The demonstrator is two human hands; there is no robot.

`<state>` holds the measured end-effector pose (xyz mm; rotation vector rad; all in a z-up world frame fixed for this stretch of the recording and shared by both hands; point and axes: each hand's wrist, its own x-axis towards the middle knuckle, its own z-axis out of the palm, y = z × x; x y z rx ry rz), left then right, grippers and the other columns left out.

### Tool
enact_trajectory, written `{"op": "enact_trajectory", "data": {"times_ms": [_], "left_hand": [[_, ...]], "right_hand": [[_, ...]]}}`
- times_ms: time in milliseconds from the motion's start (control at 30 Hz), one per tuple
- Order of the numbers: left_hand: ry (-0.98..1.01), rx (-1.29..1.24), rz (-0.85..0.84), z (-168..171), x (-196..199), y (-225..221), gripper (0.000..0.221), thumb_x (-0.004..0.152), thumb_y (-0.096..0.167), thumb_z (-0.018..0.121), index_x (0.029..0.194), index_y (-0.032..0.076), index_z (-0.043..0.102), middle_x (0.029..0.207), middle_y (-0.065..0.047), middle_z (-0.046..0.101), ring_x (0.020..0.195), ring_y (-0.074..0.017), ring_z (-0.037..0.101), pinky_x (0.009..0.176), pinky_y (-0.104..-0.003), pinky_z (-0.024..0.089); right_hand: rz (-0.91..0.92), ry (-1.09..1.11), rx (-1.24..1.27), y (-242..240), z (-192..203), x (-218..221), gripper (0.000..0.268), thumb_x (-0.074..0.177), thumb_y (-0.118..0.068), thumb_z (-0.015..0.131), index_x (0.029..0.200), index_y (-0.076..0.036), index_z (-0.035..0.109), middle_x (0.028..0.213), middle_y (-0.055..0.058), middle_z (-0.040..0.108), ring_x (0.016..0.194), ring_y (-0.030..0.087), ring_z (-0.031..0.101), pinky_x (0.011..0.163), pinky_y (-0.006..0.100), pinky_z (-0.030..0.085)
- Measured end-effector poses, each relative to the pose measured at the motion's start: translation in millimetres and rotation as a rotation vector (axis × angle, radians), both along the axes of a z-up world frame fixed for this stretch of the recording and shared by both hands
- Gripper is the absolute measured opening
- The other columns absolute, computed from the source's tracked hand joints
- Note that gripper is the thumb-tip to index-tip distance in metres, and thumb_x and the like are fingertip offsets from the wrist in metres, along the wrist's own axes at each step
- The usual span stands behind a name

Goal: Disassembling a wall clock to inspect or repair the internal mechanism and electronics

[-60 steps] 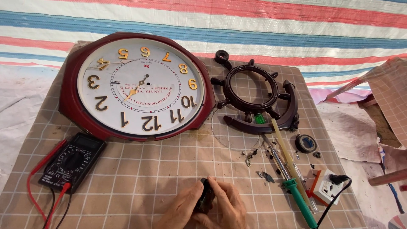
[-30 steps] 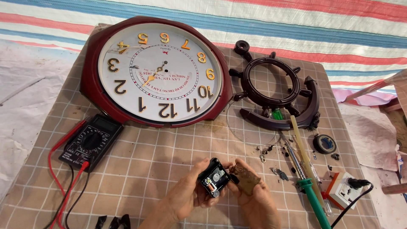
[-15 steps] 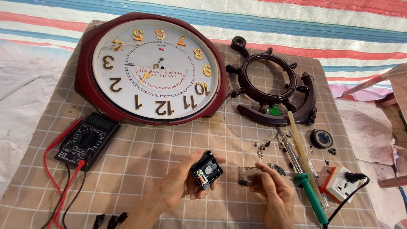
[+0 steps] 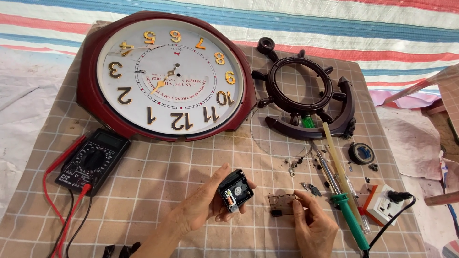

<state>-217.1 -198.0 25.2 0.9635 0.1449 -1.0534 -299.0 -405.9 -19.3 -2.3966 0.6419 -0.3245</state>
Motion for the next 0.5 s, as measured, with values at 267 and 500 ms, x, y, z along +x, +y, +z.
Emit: {"op": "enact_trajectory", "data": {"times_ms": [267, 500], "left_hand": [[0.168, 0.094, 0.156, -6.8, -1.8, -2.7, 0.068, 0.073, 0.061, 0.035, 0.09, 0.002, 0.066, 0.084, -0.011, 0.065, 0.042, -0.0137, 0.045, 0.035, -0.021, 0.036], [0.134, 0.153, 0.244, -9.4, -1.6, 0.1, 0.076, 0.071, 0.065, 0.029, 0.09, 0.002, 0.066, 0.071, -0.022, 0.065, 0.033, -0.0145, 0.045, 0.029, -0.018, 0.034]], "right_hand": [[0.08, -0.077, -0.096, -1.7, -12.0, -11.2, 0.027, 0.074, -0.018, 0.06, 0.101, -0.018, 0.063, 0.087, 0.0, 0.067, 0.062, 0.012, 0.061, 0.061, 0.023, 0.053], [0.178, -0.167, -0.184, 6.7, -16.0, -19.6, 0.025, 0.073, -0.019, 0.061, 0.097, -0.019, 0.065, 0.091, -0.003, 0.064, 0.077, 0.012, 0.063, 0.067, 0.025, 0.054]]}}
